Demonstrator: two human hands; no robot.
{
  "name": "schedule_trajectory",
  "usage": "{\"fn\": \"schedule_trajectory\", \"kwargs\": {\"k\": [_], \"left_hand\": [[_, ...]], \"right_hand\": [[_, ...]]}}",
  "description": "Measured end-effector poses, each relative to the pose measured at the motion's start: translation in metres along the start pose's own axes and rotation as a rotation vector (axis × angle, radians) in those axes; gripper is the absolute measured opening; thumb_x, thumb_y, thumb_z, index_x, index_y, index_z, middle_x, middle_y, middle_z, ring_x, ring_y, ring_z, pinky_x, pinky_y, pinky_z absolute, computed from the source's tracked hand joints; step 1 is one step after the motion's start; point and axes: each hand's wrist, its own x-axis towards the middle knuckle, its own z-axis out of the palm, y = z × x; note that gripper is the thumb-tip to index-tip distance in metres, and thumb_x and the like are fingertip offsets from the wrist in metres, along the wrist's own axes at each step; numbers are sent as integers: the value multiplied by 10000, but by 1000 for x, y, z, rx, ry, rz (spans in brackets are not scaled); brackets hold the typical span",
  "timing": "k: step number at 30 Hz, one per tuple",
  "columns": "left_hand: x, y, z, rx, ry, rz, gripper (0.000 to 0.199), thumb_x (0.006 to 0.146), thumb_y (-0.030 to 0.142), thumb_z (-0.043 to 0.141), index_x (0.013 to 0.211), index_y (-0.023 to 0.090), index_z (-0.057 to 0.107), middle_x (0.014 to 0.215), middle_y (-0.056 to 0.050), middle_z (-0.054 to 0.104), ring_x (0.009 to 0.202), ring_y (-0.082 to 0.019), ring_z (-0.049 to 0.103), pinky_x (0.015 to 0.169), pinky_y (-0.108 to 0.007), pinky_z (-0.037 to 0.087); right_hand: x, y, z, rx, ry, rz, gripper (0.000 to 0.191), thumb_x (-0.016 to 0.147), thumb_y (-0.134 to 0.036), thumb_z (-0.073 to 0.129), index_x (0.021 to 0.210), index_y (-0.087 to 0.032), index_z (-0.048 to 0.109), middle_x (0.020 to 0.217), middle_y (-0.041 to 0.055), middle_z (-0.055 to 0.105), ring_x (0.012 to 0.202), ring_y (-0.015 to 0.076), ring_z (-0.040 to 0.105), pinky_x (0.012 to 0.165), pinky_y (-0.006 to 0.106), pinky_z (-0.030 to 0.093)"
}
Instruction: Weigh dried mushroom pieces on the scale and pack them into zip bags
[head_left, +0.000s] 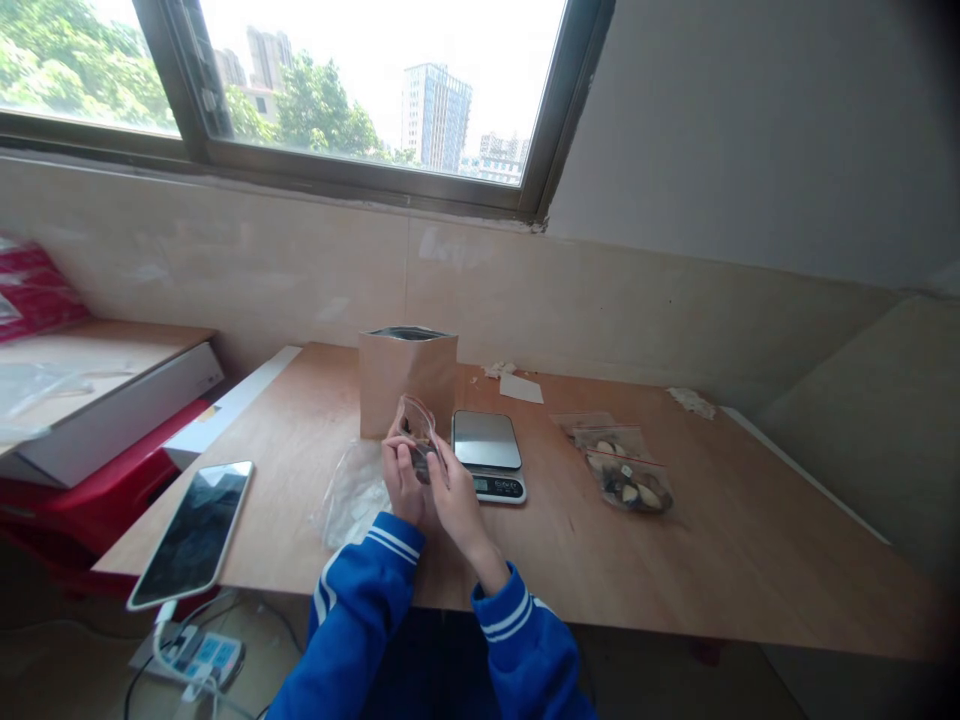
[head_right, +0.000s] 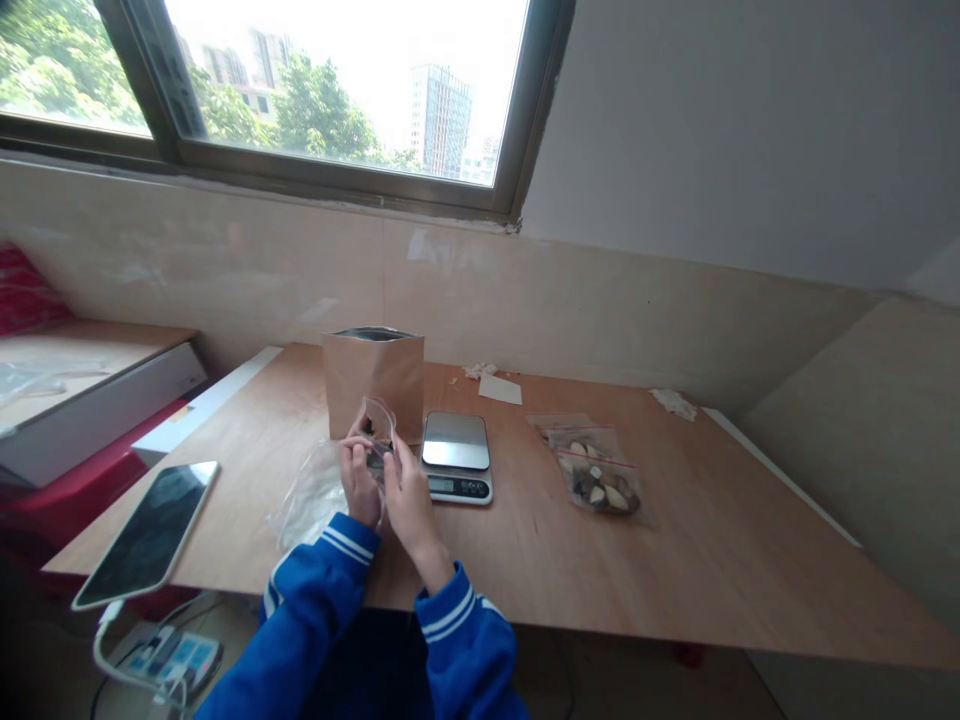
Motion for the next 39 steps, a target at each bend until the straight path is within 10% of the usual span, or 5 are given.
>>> {"fn": "schedule_trajectory", "kwargs": {"k": [7, 10, 21, 29, 39], "left_hand": [[11, 32, -6, 49, 9, -56, 390, 895, 358, 571, 1251, 216, 499, 1476, -116, 429, 1367, -231, 400, 1149, -422, 291], [17, 30, -13, -24, -198, -278, 361, 867, 429, 595, 1145, 200, 622, 1254, -104, 624, 1193, -236, 564, 1045, -381, 424], [-4, 27, -3, -95, -481, -350, 312, 858, 424, 611, 1030, 180, 702, 1080, -113, 716, 990, -252, 668, 886, -375, 521], [4, 31, -11, -65, -47, -364, 314, 847, 489, 602, 856, 176, 629, 708, -8, 663, 639, -136, 627, 595, -227, 501], [-8, 35, -6, -112, -34, -453, 397, 832, 585, 570, 838, 189, 538, 675, 29, 633, 340, -34, 334, 321, -172, 240]], "right_hand": [[4, -4, -60, 40, 76, 23, 474, 931, -561, 428, 1096, -213, 704, 1047, 81, 740, 1019, 259, 676, 923, 405, 517], [6, -4, -78, 56, 104, 74, 513, 907, -606, 443, 1050, -199, 721, 922, 91, 760, 887, 273, 706, 810, 395, 551], [5, -18, -79, -139, 72, -35, 556, 936, -608, 370, 1286, -249, 609, 1248, 85, 657, 1201, 268, 583, 1038, 432, 416], [8, -4, -105, -64, 242, 75, 717, 931, -672, 210, 1112, -200, 719, 905, 110, 759, 825, 243, 705, 786, 375, 522], [-8, 23, -78, 294, 104, 181, 438, 824, -559, 609, 1002, -171, 707, 936, 92, 754, 879, 230, 704, 828, 370, 548]]}}
